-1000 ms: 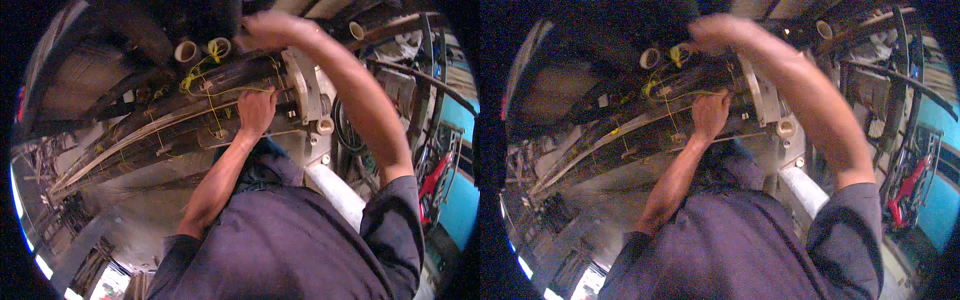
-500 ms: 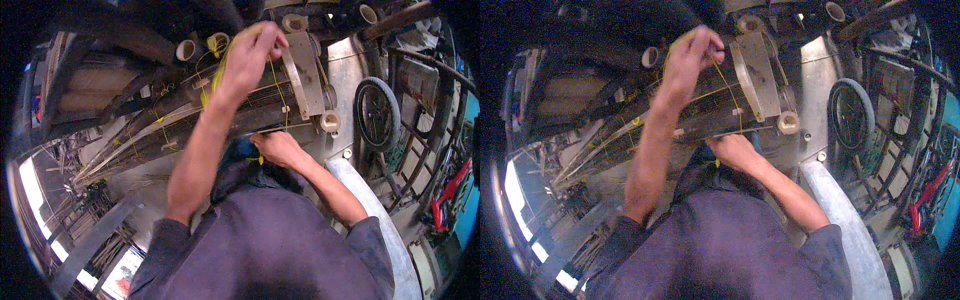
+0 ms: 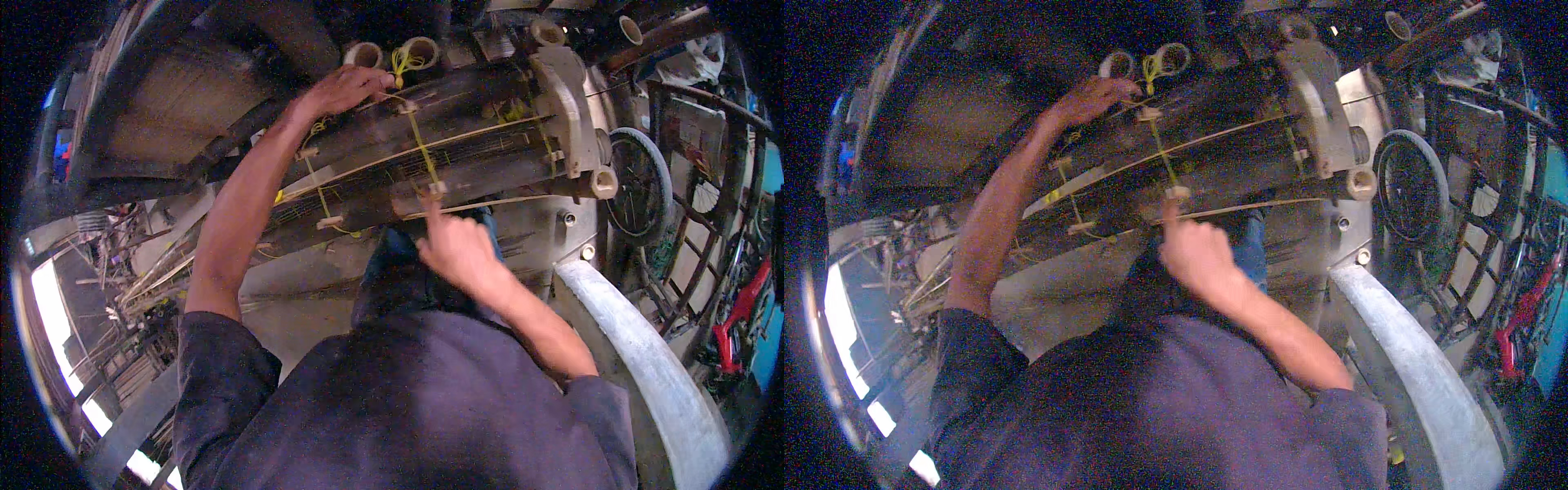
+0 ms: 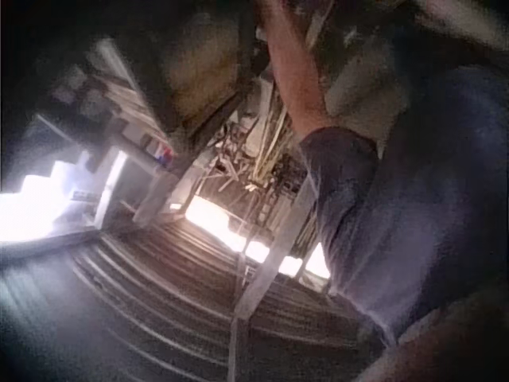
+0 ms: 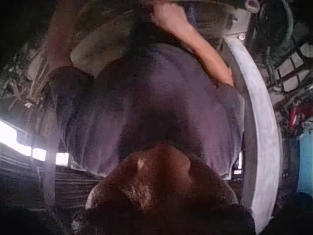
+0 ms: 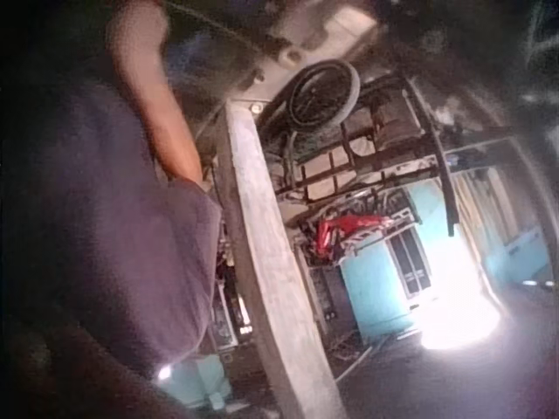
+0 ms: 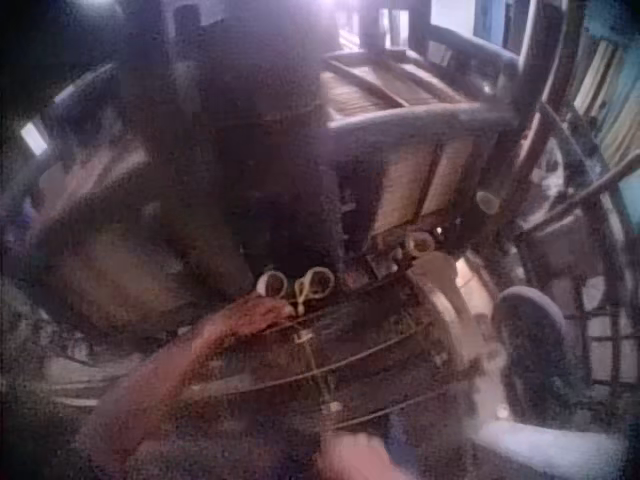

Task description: The person ties yellow rope around a bundle of bamboo poles secured on a wooden rack. They repeatedly wrap and knot the rope at multiple points along the length of the poles, moving along the rack to reach different sections.

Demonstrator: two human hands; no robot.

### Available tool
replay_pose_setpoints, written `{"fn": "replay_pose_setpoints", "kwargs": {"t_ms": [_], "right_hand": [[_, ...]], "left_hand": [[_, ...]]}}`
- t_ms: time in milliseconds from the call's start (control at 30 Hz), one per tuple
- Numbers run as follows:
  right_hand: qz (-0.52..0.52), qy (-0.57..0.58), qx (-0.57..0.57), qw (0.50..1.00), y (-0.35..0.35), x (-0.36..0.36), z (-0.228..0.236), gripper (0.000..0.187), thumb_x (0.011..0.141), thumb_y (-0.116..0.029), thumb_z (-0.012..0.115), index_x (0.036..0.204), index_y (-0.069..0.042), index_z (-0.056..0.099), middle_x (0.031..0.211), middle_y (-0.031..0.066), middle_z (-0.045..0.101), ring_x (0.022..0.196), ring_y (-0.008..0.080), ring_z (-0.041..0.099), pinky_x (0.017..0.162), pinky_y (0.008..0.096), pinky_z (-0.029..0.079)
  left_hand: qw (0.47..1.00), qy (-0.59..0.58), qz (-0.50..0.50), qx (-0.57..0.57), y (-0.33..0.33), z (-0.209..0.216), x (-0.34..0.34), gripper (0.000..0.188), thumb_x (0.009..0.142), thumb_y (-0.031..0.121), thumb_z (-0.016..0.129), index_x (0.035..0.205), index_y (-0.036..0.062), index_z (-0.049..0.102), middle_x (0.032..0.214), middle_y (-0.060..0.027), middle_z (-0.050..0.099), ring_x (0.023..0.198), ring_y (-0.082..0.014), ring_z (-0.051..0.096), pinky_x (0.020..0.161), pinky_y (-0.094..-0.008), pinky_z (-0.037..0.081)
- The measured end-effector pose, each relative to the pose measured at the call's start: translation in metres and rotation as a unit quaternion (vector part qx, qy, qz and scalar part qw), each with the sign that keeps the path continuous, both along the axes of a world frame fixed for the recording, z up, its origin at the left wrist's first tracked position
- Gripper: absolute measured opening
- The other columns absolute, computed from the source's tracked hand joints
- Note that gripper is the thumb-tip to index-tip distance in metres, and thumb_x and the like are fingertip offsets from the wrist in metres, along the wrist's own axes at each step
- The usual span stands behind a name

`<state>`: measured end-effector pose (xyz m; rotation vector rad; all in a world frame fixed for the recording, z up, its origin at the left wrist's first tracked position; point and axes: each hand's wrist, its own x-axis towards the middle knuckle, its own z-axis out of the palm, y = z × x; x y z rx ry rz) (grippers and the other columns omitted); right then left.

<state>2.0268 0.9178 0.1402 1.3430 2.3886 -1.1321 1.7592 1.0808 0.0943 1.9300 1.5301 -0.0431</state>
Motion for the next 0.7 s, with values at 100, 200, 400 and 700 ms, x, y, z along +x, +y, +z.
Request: {"fn": "replay_pose_setpoints", "kwargs": {"t_ms": [100,200,400,700], "right_hand": [[0.049,-0.086,-0.024,0.995,-0.008,0.006,0.019,0.041,0.078,-0.021,0.060,0.115,-0.009,0.050,0.072,0.0179,0.063,0.070,0.0371,0.062,0.059,0.0477,0.049],[0.076,-0.150,-0.003,0.986,-0.053,0.040,0.007,0.040,0.075,-0.013,0.059,0.114,-0.018,0.054,0.078,0.0159,0.063,0.070,0.0375,0.062,0.064,0.0477,0.050],[-0.071,-0.232,0.076,0.967,-0.115,0.055,0.031,0.068,0.068,0.007,0.054,0.132,-0.014,0.043,0.130,0.0200,0.044,0.100,0.0365,0.057,0.080,0.0429,0.049],[-0.189,0.226,0.202,0.934,-0.078,-0.131,0.008,0.023,0.082,-0.011,0.061,0.105,-0.004,0.062,0.102,0.0120,0.061,0.090,0.0235,0.059,0.078,0.0329,0.047]], "left_hand": [[0.970,-0.023,0.001,0.243,-0.014,0.046,-0.022,0.045,0.091,0.046,0.044,0.103,0.0061,0.062,0.097,-0.0131,0.064,0.093,-0.0335,0.060,0.085,-0.0417,0.046],[0.907,-0.080,-0.014,0.414,-0.015,0.015,-0.036,0.038,0.091,0.040,0.047,0.107,0.0086,0.061,0.106,-0.0137,0.060,0.100,-0.0327,0.057,0.089,-0.0392,0.045],[0.950,-0.074,0.045,0.299,-0.062,-0.006,-0.006,0.044,0.088,0.046,0.046,0.103,0.0087,0.065,0.116,-0.0126,0.055,0.112,-0.0332,0.048,0.095,-0.0452,0.040],[0.913,-0.029,0.112,0.391,-0.141,0.026,-0.083,0.039,0.088,0.046,0.049,0.098,0.0125,0.067,0.120,-0.0097,0.055,0.118,-0.0292,0.046,0.095,-0.0466,0.039]]}}
